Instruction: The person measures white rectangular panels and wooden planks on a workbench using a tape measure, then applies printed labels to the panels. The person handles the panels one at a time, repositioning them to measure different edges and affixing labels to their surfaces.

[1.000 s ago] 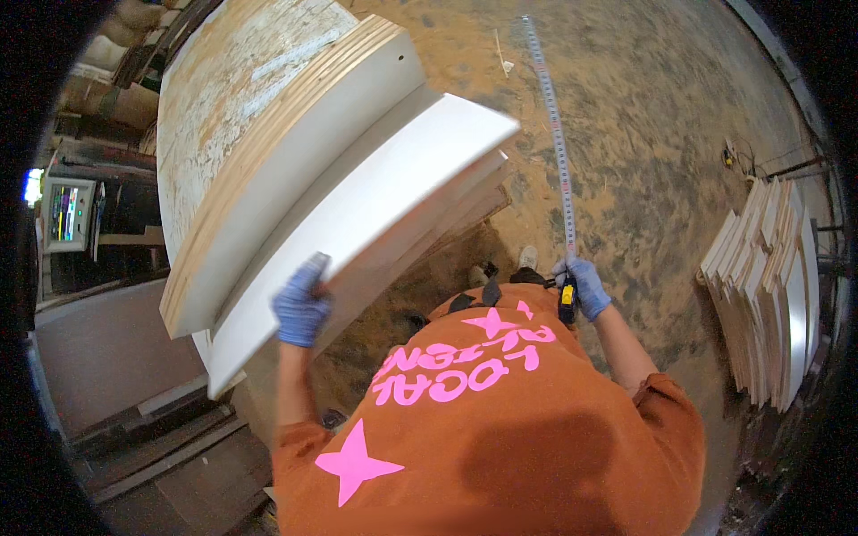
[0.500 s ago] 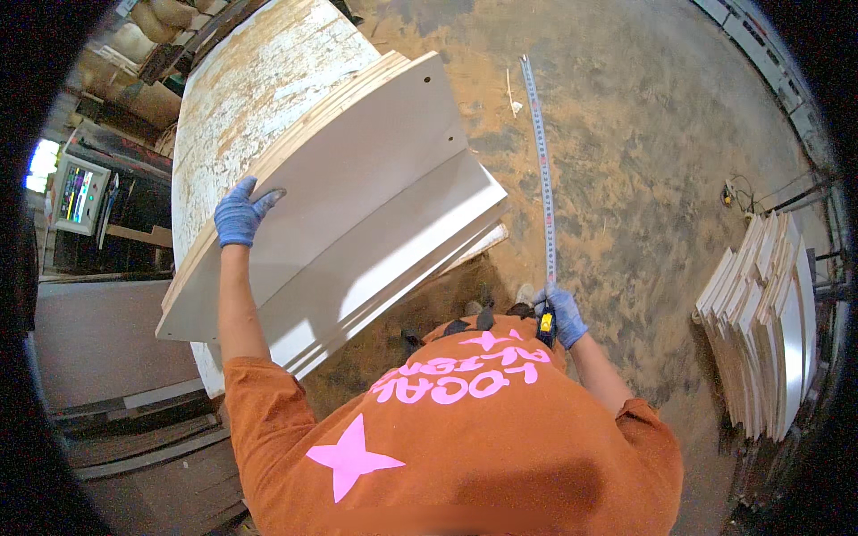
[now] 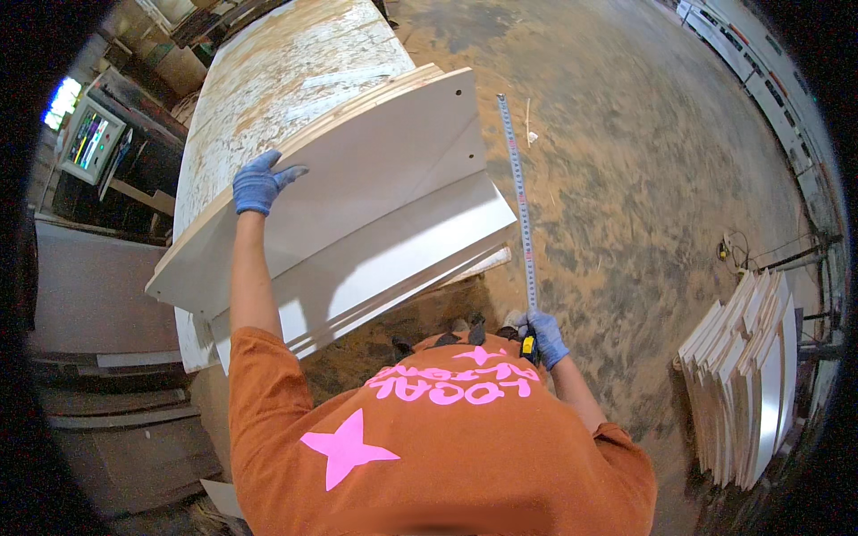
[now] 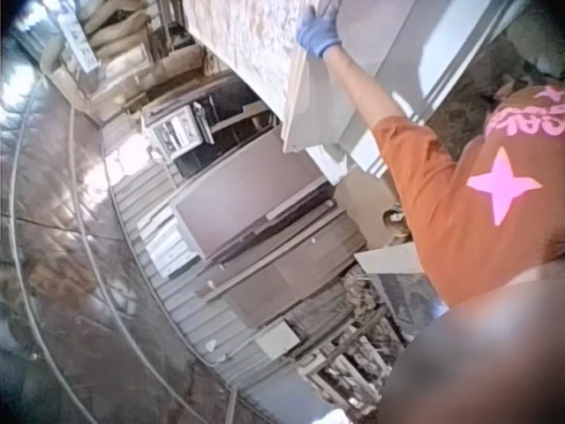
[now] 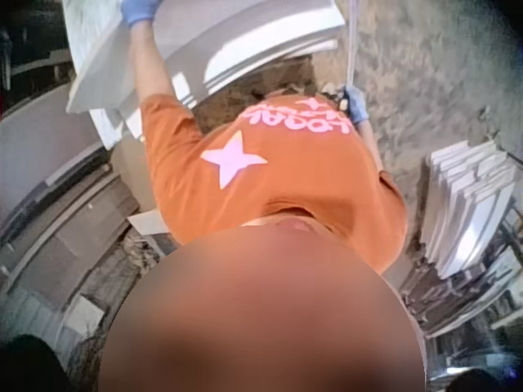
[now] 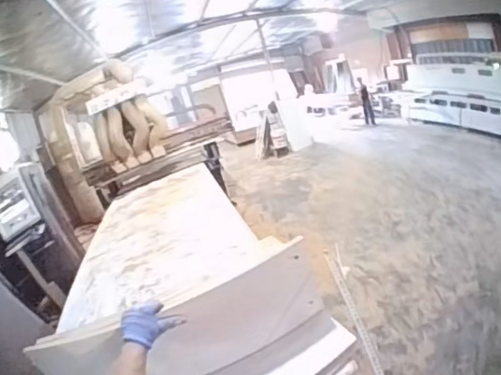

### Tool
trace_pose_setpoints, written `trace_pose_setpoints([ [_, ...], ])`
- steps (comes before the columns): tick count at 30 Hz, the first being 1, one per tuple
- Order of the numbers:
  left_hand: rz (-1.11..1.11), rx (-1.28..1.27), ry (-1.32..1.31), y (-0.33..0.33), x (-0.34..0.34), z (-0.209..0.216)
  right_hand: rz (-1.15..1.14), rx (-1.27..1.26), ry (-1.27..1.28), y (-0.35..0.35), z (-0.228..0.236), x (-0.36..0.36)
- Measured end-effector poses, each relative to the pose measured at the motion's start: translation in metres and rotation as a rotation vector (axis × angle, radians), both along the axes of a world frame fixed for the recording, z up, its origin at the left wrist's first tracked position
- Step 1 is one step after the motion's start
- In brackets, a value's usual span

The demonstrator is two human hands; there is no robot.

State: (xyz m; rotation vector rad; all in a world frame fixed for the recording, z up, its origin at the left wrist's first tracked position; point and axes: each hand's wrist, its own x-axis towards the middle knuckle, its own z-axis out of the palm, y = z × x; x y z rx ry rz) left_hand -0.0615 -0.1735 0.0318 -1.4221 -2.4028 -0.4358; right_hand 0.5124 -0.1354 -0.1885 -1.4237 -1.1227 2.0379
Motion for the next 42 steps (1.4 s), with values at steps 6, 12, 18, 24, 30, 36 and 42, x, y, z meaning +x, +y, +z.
trace_pose_setpoints([
  [6, 0.040, -0.207, -0.029, 0.007, 0.008, 0.015, 0.065, 0.007, 0.052, 0.009, -0.013, 0.010],
  [12, 0.007, -0.054, -0.022, -0.001, -0.001, 0.001, 0.002, -0.101, 0.070, 0.010, -0.002, 0.005],
  [18, 0.019, -0.125, -0.037, 0.002, 0.003, 0.005, 0.011, -0.110, 0.039, 0.011, -0.005, 0.013],
  [24, 0.048, -0.117, -0.061, -0.005, 0.004, 0.009, -0.060, -0.085, 0.031, 0.014, -0.015, 0.016],
  [30, 0.061, -0.150, -0.070, -0.002, 0.004, 0.009, -0.005, -0.032, 0.032, 0.013, -0.004, 0.011],
  [36, 0.063, -0.123, -0.035, -0.001, 0.004, 0.007, -0.017, -0.084, 0.024, 0.019, -0.011, 0.014],
  [42, 0.076, -0.152, -0.047, -0.004, 0.005, 0.008, 0.026, -0.149, 0.125, 0.017, -0.002, 0.015],
])
